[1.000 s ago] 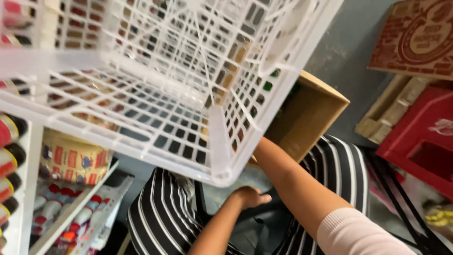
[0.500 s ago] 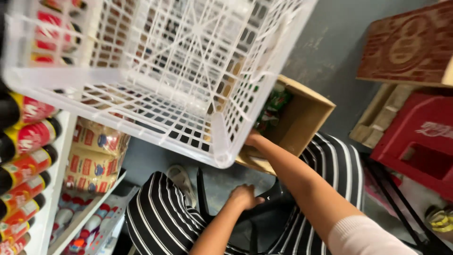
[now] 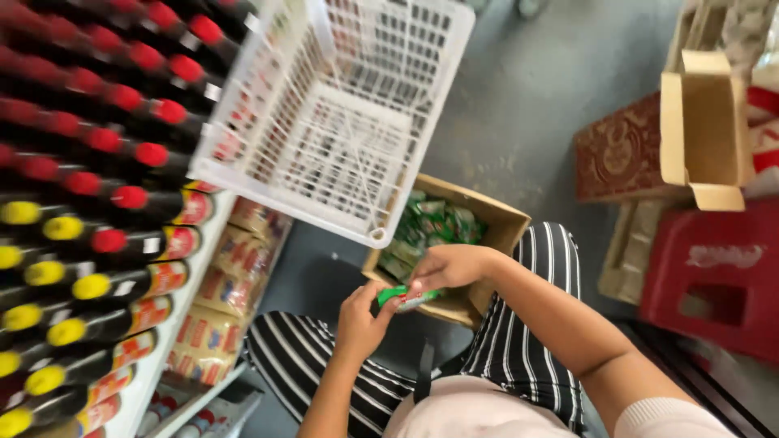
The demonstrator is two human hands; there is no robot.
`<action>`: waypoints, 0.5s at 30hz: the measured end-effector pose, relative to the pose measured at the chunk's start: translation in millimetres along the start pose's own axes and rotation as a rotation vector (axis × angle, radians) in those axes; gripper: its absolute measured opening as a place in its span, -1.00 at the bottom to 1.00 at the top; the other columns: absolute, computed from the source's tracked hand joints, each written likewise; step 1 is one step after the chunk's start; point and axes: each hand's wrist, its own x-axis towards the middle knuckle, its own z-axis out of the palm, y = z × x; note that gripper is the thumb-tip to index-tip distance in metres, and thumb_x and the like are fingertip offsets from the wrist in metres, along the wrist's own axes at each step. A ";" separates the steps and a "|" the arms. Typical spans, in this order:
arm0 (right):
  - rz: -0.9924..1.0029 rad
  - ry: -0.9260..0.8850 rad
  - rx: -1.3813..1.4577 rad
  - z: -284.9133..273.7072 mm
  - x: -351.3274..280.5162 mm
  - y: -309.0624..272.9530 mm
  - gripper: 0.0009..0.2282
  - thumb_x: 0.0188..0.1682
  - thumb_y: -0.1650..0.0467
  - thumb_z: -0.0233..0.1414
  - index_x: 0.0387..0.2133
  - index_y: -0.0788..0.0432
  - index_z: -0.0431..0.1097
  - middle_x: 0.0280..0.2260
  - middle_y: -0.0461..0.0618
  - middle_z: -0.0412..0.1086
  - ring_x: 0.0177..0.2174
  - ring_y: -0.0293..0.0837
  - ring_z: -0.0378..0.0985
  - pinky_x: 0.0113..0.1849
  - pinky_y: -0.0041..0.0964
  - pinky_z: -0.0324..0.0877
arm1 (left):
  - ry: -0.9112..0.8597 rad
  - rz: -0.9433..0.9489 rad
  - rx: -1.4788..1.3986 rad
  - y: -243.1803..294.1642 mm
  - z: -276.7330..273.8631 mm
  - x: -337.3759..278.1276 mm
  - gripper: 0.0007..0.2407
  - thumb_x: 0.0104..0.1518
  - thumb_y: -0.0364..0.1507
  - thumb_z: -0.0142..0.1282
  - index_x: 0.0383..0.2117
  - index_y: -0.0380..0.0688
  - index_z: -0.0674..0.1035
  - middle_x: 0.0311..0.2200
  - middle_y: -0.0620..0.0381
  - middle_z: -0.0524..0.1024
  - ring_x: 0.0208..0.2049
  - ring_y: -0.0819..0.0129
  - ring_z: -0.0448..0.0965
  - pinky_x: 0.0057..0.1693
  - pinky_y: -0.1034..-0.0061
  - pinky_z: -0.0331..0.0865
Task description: Organize and restock condiment pouches and bottles on shelves in a grocery store.
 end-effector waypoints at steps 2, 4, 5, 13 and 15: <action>-0.124 -0.004 0.039 -1.6 -1.3 -31.6 -0.62 0.09 0.16 0.04 -0.13 0.26 0.56 -0.28 0.05 0.58 -0.26 -0.21 0.54 -0.14 -0.27 0.43 | 0.027 -0.040 -0.110 21.9 -25.1 4.9 -0.78 0.12 -0.29 0.27 -0.31 -0.20 0.60 -0.48 0.03 0.62 -0.44 0.23 0.60 -0.26 0.37 0.46; -0.242 -0.018 0.084 8.7 -3.5 -54.9 -0.63 0.11 0.18 0.04 -0.09 0.26 0.55 -0.21 0.01 0.58 -0.20 -0.23 0.56 -0.08 -0.29 0.43 | 0.048 -0.082 -0.227 38.7 -45.0 -1.5 -0.78 0.15 -0.29 0.23 -0.36 -0.23 0.58 -0.55 0.09 0.61 -0.54 0.37 0.56 -0.33 0.46 0.45; -0.317 0.021 0.228 16.8 -3.6 -63.0 -0.67 0.07 0.24 0.09 -0.08 0.26 0.52 -0.16 0.01 0.55 -0.16 -0.23 0.54 -0.05 -0.29 0.42 | 0.128 -0.021 -0.206 44.0 -53.2 -7.1 -0.79 0.19 -0.31 0.21 -0.37 -0.24 0.55 -0.57 0.10 0.58 -0.55 0.45 0.54 -0.35 0.50 0.42; -0.462 0.244 0.480 75.8 27.9 -116.7 -0.73 -0.07 0.39 0.23 -0.12 0.19 0.46 -0.18 -0.11 0.53 -0.19 -0.35 0.52 -0.10 -0.39 0.43 | 0.569 -0.008 -0.107 79.5 -100.6 -45.5 -0.85 0.17 -0.42 0.24 -0.35 -0.26 0.55 -0.63 0.15 0.46 -0.61 0.53 0.36 -0.43 0.56 0.26; -0.426 0.359 0.307 82.8 35.2 -118.8 -0.81 0.05 0.39 0.16 -0.20 0.31 0.55 -0.30 -0.16 0.55 -0.29 -0.40 0.48 -0.20 -0.40 0.44 | 0.635 0.108 -0.257 95.6 -107.8 -50.5 -0.84 0.23 -0.41 0.20 -0.26 -0.26 0.53 -0.51 0.26 0.51 -0.46 0.64 0.46 -0.31 0.67 0.38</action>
